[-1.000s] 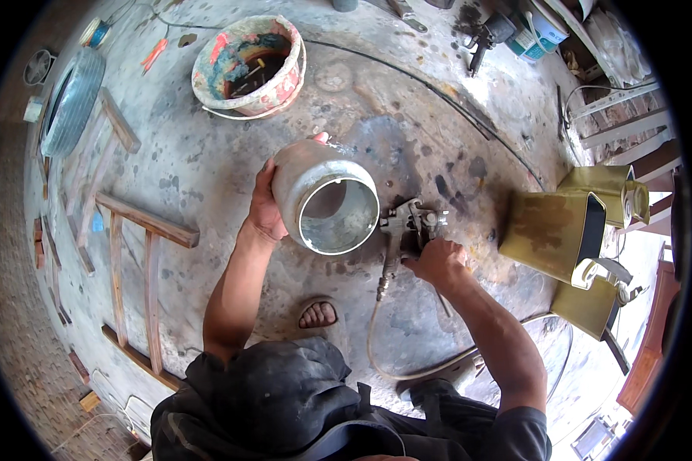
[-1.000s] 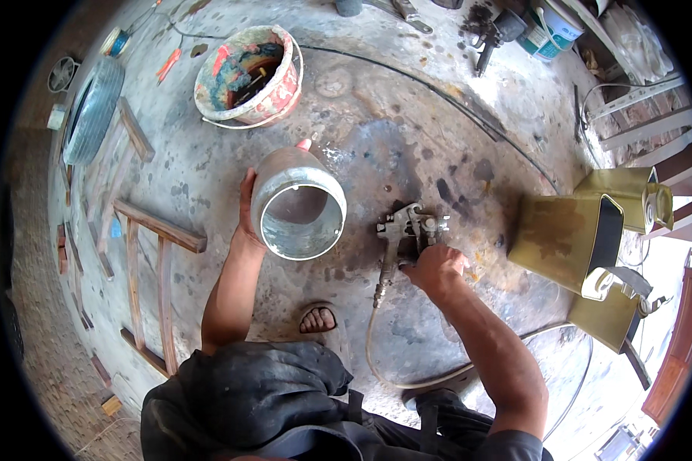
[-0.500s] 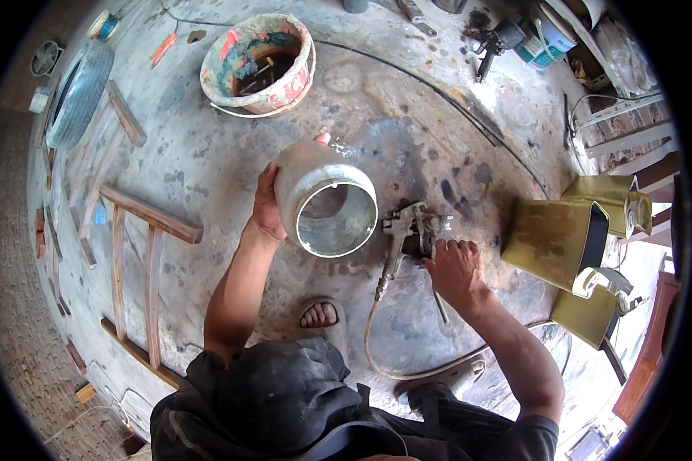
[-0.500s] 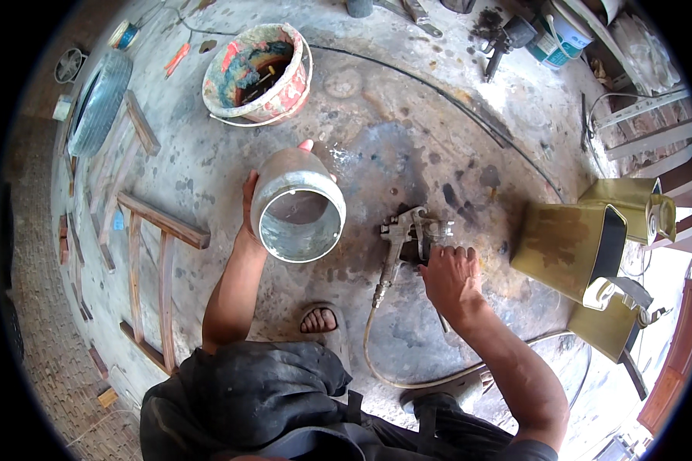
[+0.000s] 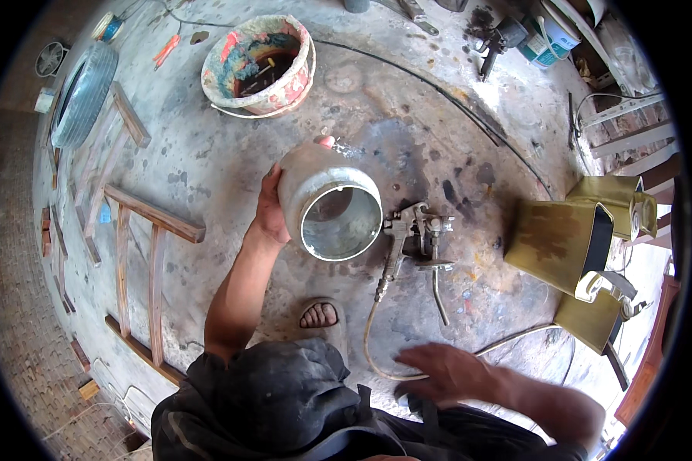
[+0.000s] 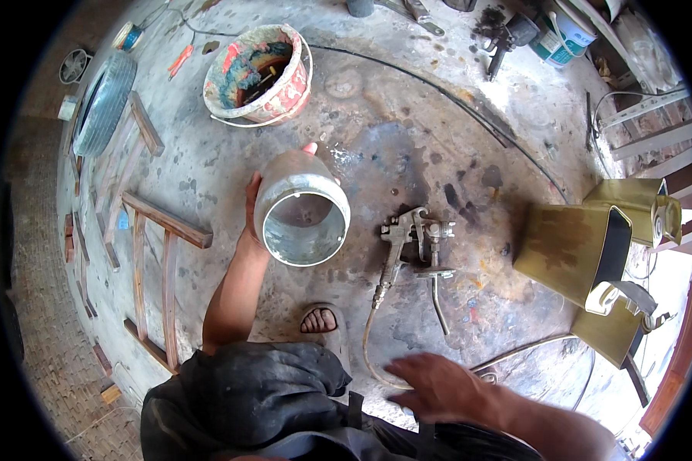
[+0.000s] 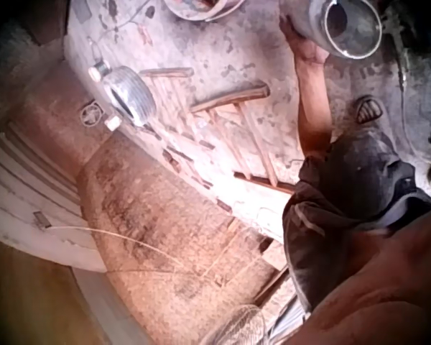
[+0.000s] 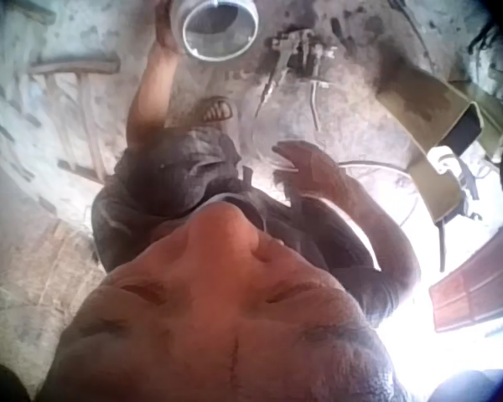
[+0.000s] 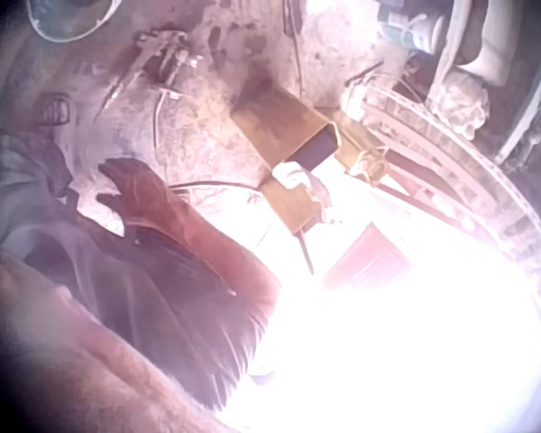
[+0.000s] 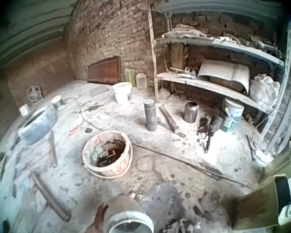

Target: The person repeatedly assembles a paint sprayer, pours liquid from a yellow can into the sprayer's cup, and tests the sprayer by spraying onto the floor. The person disassembles and reassembles the sprayer multiple times, refilling the cup as needed.

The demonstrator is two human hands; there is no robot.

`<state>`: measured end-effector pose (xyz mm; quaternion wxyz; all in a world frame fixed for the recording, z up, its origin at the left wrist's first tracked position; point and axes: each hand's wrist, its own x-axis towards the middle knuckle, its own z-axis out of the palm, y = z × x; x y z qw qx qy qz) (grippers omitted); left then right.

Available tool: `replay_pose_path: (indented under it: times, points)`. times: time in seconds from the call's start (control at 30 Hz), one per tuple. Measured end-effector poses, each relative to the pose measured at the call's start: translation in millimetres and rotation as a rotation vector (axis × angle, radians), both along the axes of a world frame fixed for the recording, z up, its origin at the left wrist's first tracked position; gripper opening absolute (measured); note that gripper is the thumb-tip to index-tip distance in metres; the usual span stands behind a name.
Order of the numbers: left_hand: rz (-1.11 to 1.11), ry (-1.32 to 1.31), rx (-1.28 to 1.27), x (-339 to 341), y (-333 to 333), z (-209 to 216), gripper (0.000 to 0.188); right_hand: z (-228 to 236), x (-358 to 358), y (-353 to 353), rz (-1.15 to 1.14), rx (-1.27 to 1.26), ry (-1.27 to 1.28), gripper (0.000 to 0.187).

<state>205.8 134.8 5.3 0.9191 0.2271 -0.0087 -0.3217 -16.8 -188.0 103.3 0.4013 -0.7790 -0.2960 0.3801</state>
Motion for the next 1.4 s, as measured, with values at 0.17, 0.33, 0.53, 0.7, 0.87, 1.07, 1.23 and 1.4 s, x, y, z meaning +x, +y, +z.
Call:
replay_pose_path:
  times: [0.17,0.33,0.53,0.7,0.87,1.07,1.23,1.4]
  points:
    - [0.009,0.053,0.114,-12.6,3.5,1.1,0.107,161.2,-56.0,-85.8,0.293,-0.753,-0.253,0.049]
    - [0.063,0.04,0.181,-24.6,-12.5,16.0,0.09,171.0,-85.9,-124.1,0.316,-0.752,0.414,0.085]
    - [0.114,0.159,0.215,-47.3,-24.5,100.3,0.087,144.4,-82.4,-164.3,0.055,-0.055,-0.118,0.029]
    - [0.121,0.14,0.228,-52.2,-36.0,202.7,0.086,166.8,-84.3,-184.8,0.114,-0.111,-0.078,0.03]
    - [0.265,0.214,0.272,-82.8,-37.9,314.0,0.091,183.7,-103.3,-174.5,-0.013,-0.11,-0.099,0.031]
    - [0.255,0.09,0.156,-104.9,-33.0,459.7,0.09,196.0,-198.5,-155.6,-0.37,-0.593,-0.119,0.027]
    - [0.445,0.187,0.165,-113.9,-16.0,514.0,0.083,314.0,-202.8,-102.4,-0.129,-0.758,0.308,0.052]
    - [0.497,0.296,-0.065,-63.7,-9.4,508.3,0.075,364.8,-186.9,-86.1,-0.245,-0.745,0.443,0.061]
